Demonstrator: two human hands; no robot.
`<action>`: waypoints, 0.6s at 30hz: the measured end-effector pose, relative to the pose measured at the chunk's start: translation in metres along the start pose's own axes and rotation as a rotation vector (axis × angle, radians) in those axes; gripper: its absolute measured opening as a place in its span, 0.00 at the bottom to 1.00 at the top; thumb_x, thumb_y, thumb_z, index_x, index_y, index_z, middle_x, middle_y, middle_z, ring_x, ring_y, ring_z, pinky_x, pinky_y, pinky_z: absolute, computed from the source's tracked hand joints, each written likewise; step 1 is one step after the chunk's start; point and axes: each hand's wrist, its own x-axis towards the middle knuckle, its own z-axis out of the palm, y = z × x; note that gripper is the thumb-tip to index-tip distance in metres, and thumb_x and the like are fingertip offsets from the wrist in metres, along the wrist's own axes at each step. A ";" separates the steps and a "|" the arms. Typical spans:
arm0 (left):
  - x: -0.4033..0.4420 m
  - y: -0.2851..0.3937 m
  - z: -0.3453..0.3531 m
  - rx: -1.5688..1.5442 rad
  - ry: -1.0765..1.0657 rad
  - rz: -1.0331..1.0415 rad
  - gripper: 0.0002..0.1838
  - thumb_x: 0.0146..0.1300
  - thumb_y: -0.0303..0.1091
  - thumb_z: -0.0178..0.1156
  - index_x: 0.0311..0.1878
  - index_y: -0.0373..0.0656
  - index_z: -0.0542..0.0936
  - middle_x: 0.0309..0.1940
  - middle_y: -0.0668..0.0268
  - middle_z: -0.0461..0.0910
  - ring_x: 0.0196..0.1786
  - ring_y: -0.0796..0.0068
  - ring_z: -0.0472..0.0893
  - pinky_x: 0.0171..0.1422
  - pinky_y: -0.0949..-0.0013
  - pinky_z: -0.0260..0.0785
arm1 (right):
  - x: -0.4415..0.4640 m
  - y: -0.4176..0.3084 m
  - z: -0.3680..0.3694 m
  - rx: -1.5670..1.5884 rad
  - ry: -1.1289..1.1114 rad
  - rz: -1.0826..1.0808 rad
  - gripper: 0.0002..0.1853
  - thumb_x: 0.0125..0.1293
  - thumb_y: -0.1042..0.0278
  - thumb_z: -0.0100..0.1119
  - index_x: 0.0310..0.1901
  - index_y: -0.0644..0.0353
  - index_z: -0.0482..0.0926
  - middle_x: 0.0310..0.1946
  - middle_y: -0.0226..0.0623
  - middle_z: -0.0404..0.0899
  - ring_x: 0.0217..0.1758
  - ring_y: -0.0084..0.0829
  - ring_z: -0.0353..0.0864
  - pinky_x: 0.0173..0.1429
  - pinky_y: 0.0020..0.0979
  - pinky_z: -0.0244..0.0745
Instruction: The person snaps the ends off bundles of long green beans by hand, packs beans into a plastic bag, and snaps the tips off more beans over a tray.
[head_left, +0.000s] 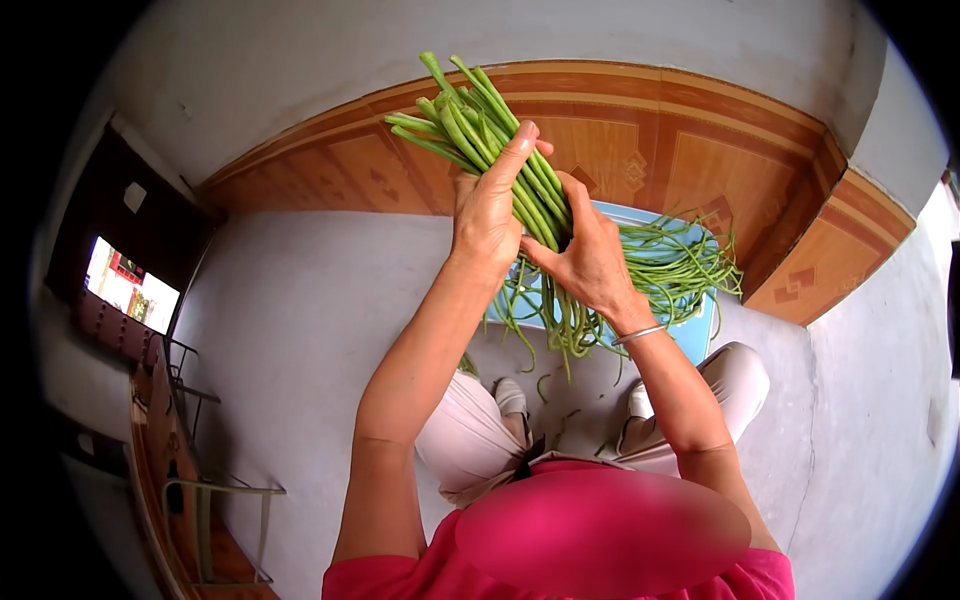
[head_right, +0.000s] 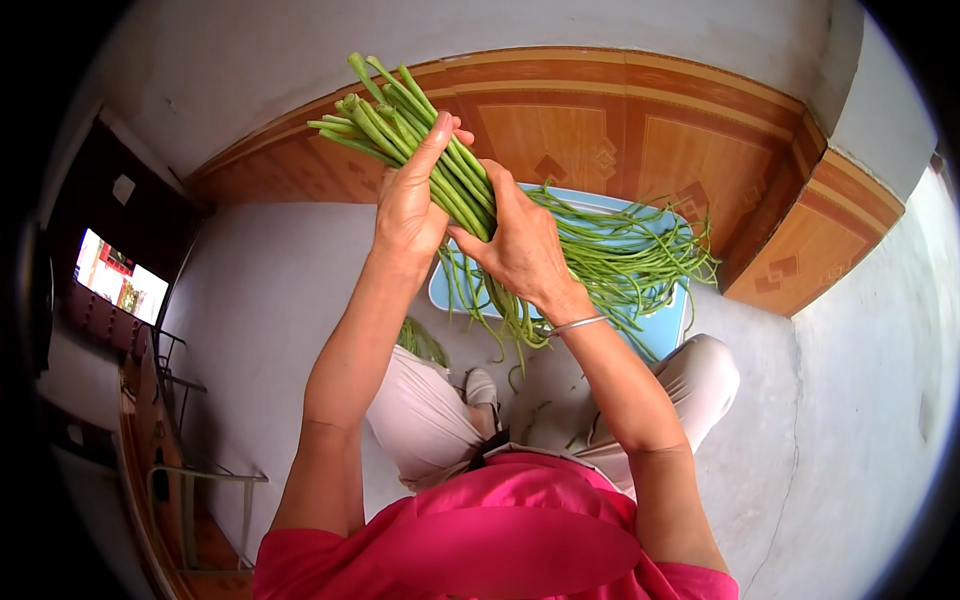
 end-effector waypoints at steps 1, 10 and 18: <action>0.001 -0.002 -0.001 -0.025 -0.005 0.014 0.09 0.59 0.33 0.68 0.38 0.44 0.77 0.31 0.68 0.79 0.33 0.81 0.76 0.39 0.72 0.69 | 0.000 0.000 0.000 -0.014 -0.019 0.033 0.38 0.49 0.64 0.70 0.61 0.59 0.61 0.46 0.51 0.78 0.49 0.51 0.78 0.47 0.43 0.76; -0.001 -0.001 -0.004 -0.153 -0.060 -0.119 0.10 0.62 0.32 0.64 0.44 0.42 0.76 0.34 0.64 0.78 0.41 0.70 0.79 0.49 0.66 0.74 | 0.000 0.012 0.005 0.184 -0.024 0.107 0.14 0.51 0.71 0.61 0.40 0.66 0.74 0.29 0.43 0.77 0.28 0.38 0.77 0.36 0.36 0.73; 0.006 -0.003 -0.022 -0.021 -0.523 -0.071 0.32 0.54 0.36 0.71 0.59 0.36 0.67 0.38 0.59 0.78 0.45 0.64 0.79 0.55 0.61 0.73 | 0.003 0.016 -0.015 0.724 -0.382 0.265 0.10 0.56 0.70 0.59 0.38 0.64 0.73 0.20 0.29 0.73 0.20 0.18 0.71 0.25 0.23 0.66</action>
